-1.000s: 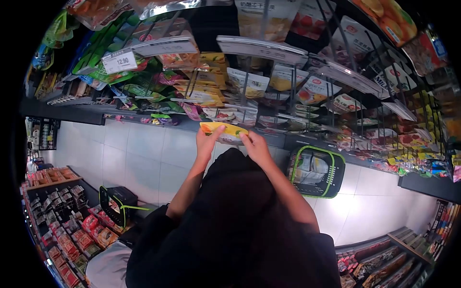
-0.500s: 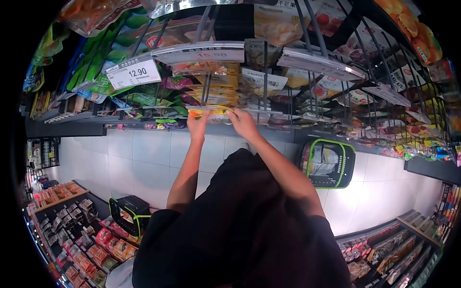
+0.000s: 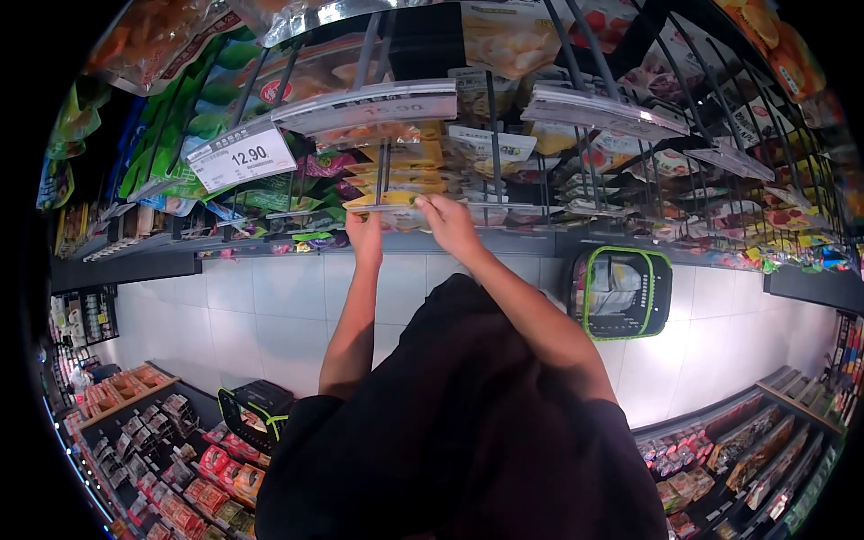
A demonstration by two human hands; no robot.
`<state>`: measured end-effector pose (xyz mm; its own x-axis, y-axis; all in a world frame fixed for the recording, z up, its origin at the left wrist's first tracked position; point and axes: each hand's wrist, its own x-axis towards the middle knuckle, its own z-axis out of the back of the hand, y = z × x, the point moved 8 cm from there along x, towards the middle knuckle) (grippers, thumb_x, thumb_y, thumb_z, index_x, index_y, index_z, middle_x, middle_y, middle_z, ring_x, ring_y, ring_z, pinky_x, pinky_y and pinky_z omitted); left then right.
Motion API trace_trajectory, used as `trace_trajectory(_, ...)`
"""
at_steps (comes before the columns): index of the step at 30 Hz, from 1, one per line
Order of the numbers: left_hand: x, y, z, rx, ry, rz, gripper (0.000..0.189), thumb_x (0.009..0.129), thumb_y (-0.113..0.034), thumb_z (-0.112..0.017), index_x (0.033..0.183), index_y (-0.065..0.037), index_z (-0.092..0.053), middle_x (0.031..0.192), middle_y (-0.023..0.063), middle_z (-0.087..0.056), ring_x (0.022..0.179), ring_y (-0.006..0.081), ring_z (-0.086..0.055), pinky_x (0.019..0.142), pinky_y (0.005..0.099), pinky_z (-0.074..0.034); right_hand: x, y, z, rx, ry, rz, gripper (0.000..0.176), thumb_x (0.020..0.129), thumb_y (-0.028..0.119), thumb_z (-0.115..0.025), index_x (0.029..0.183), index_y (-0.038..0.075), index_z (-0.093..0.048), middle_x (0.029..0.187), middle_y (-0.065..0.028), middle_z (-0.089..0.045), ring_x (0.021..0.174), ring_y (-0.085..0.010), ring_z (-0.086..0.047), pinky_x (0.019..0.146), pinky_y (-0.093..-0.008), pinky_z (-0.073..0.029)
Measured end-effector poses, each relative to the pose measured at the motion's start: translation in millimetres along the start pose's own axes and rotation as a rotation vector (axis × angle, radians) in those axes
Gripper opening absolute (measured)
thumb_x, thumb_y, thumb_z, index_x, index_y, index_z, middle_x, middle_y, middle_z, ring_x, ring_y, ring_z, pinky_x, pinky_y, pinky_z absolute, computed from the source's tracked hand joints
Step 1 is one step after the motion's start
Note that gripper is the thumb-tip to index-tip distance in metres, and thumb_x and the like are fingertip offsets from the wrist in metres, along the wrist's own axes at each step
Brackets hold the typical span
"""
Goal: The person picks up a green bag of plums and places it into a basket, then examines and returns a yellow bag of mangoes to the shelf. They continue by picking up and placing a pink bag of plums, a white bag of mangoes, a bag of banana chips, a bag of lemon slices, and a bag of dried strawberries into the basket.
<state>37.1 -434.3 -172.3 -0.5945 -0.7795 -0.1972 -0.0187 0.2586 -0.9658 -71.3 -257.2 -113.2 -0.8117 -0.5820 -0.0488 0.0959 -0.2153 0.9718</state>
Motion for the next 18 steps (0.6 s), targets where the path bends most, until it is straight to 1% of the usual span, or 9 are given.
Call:
trace_trajectory(1,1,2,1,0.019,-0.007,0.062,0.032,0.088,-0.015,-0.073,0.111,-0.002,-0.056,0.107,0.0054,-0.065,0.094,0.0114,-0.059,0.078,0.0255,-0.049,1,1,0,-0.001,-0.013,0.011,0.029,0.096,0.027,-0.060,0.101,-0.001,-0.066,0.081,-0.0147,-0.066,0.072,-0.0208,-0.062,0.068,-0.0308,-0.049)
trace_trajectory(3,4,-7,-3,-0.013,0.001,-0.054,0.033,0.087,-0.018,-0.074,0.110,-0.002,-0.056,0.106,0.0054,-0.065,0.090,0.0106,-0.060,0.073,0.0239,-0.049,1,2,-1,-0.003,-0.037,0.030,0.029,0.096,0.027,-0.062,0.099,-0.002,-0.065,0.076,-0.0072,-0.064,0.067,-0.0105,-0.058,0.061,-0.0270,-0.048)
trace_trajectory(6,11,-10,-2,-0.007,0.003,-0.168,0.036,0.086,-0.021,-0.076,0.108,-0.002,-0.056,0.101,0.0055,-0.066,0.084,0.0099,-0.061,0.065,0.0225,-0.050,4,-1,-1,-0.039,-0.048,0.009,0.028,0.094,0.026,-0.063,0.098,-0.002,-0.065,0.079,-0.0073,-0.067,0.068,-0.0117,-0.060,0.061,-0.0286,-0.048)
trace_trajectory(7,12,-14,-2,0.005,0.002,-0.196,0.037,0.085,-0.022,-0.077,0.108,-0.002,-0.056,0.100,0.0056,-0.067,0.081,0.0097,-0.062,0.062,0.0221,-0.050,10,-13,-5,-0.013,-0.028,-0.009,0.029,0.092,0.026,-0.064,0.101,-0.001,-0.066,0.083,-0.0116,-0.068,0.073,-0.0170,-0.063,0.066,-0.0308,-0.050)
trace_trajectory(9,12,-14,0,0.050,0.009,-0.057,0.039,0.084,-0.023,-0.078,0.107,-0.002,-0.056,0.098,0.0062,-0.067,0.079,0.0105,-0.062,0.061,0.0232,-0.050,23,-37,-11,0.040,0.010,-0.045,0.031,0.089,0.027,-0.065,0.106,0.001,-0.067,0.092,-0.0202,-0.070,0.083,-0.0276,-0.070,0.074,-0.0353,-0.053)
trace_trajectory(12,7,-33,-6,0.115,0.012,0.020,0.040,0.083,-0.023,-0.080,0.107,-0.001,-0.056,0.097,0.0071,-0.068,0.080,0.0119,-0.063,0.062,0.0251,-0.052,30,-27,-12,0.071,-0.005,-0.057,0.033,0.087,0.025,-0.065,0.111,0.003,-0.067,0.094,-0.0198,-0.070,0.085,-0.0279,-0.070,0.077,-0.0347,-0.053)
trace_trajectory(13,7,-37,-9,0.135,0.012,0.023,0.040,0.082,-0.022,-0.080,0.107,-0.001,-0.056,0.096,0.0074,-0.068,0.080,0.0124,-0.063,0.063,0.0258,-0.052,33,-29,-14,0.054,0.008,-0.077,0.033,0.088,0.023,-0.064,0.114,0.002,-0.066,0.095,-0.0171,-0.070,0.085,-0.0238,-0.069,0.077,-0.0329,-0.053)
trace_trajectory(15,15,-36,-10,0.103,0.054,-0.060,0.040,0.082,-0.022,-0.080,0.107,-0.002,-0.056,0.097,0.0077,-0.068,0.081,0.0122,-0.063,0.066,0.0256,-0.052,39,-37,-20,0.020,0.034,-0.119,0.034,0.091,0.019,-0.063,0.119,0.001,-0.064,0.098,-0.0117,-0.070,0.084,-0.0155,-0.066,0.076,-0.0294,-0.053)
trace_trajectory(18,29,-28,-8,0.102,0.088,-0.118,0.041,0.082,-0.022,-0.081,0.108,-0.002,-0.057,0.100,0.0078,-0.067,0.084,0.0121,-0.062,0.071,0.0258,-0.052,48,-41,-22,0.022,0.015,-0.098,0.035,0.091,0.020,-0.064,0.121,0.001,-0.062,0.100,-0.0124,-0.070,0.089,-0.0165,-0.067,0.079,-0.0300,-0.053)
